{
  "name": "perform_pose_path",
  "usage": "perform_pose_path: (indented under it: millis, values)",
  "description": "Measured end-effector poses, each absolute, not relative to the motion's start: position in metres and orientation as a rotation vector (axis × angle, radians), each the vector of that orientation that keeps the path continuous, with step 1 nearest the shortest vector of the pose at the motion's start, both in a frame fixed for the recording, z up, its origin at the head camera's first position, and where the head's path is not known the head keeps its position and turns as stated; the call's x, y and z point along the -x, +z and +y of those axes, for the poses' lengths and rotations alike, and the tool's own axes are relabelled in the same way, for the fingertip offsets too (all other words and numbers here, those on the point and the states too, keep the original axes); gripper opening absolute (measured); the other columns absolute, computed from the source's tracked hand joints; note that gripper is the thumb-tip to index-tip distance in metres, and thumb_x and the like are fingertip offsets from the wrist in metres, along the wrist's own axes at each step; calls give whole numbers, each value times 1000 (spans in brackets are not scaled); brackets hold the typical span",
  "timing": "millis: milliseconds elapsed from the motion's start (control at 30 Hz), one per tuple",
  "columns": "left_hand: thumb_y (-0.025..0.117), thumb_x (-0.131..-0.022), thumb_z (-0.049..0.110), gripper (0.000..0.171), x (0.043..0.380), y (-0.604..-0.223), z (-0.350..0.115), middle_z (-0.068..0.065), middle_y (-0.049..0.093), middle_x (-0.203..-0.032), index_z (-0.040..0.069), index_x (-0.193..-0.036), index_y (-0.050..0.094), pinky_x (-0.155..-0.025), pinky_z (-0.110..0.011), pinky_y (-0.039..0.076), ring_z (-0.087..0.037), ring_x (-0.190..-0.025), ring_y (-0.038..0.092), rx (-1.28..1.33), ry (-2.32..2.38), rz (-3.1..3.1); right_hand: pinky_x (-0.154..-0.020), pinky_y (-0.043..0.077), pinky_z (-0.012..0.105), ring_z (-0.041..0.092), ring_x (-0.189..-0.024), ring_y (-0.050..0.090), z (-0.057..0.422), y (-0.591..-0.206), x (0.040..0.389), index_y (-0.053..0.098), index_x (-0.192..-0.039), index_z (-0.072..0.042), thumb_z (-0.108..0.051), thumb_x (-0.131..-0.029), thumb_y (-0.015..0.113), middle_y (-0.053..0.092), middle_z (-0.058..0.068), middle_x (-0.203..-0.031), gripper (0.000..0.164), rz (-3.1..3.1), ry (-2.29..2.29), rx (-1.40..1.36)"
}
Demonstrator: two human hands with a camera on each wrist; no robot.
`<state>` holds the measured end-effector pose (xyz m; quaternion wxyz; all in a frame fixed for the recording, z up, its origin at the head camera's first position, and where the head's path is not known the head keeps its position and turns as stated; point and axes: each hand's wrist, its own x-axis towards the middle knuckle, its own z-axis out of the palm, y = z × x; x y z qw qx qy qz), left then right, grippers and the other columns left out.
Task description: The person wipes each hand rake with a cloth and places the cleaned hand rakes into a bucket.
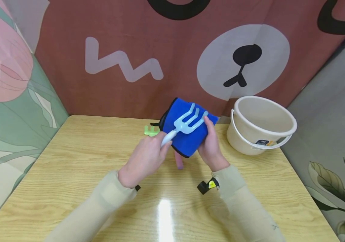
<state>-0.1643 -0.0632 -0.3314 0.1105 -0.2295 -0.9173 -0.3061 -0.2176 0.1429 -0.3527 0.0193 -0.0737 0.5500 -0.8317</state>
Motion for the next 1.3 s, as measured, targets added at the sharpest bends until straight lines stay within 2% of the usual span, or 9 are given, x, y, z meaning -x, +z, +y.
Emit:
perform_pose_path:
  millis: [233, 367, 567, 833, 1133, 1300]
  values:
    - [62, -104, 18, 16, 164, -335, -65, -1, 45, -62, 2, -103, 58, -40, -28, 35, -13, -42, 42, 679, -938, -2681, -115, 28, 47, 23, -137, 38, 147, -351, 220, 25, -157, -22, -51, -105, 39, 38, 3, -152, 60, 1688, -2658, 188]
    - [63, -103, 20, 14, 165, -337, -65, -1, 46, -65, 7, -97, 60, -43, -28, 36, -13, -47, 44, 689, -955, -2671, -114, 30, 47, 24, -136, 39, 147, -349, 221, 29, -155, -19, -47, -104, 44, 40, 6, -150, 61, 1648, -2690, 197]
    - [65, -101, 20, 17, 167, -338, -63, -1, 49, -70, 10, -88, 61, -46, -28, 41, -13, -53, 48, 678, -978, -2668, -115, 31, 44, 23, -139, 37, 147, -350, 219, 22, -157, -17, -37, -102, 53, 37, 5, -154, 66, 1667, -2597, 252]
    - [67, -100, 21, 15, 170, -337, -60, -1, 49, -69, 9, -92, 63, -48, -29, 41, -14, -54, 49, 668, -986, -2638, -111, 38, 50, 30, -139, 41, 143, -355, 212, 18, -159, -19, -33, -100, 57, 37, 6, -156, 72, 1658, -2478, 246]
    - [63, -103, 20, 17, 173, -333, -58, -3, 51, -70, 3, -105, 62, -48, -30, 45, -15, -54, 51, 621, -1054, -2644, -115, 29, 46, 27, -142, 33, 137, -362, 211, 12, -160, -16, -21, -98, 40, 29, 6, -159, 67, 1568, -2478, 269]
    - [63, -103, 19, 17, 176, -325, -59, -3, 52, -70, 2, -106, 63, -49, -30, 46, -16, -55, 51, 638, -1047, -2575, -114, 31, 43, 27, -141, 35, 136, -364, 212, 15, -158, -10, -15, -98, 38, 31, 10, -157, 65, 1560, -2503, 234]
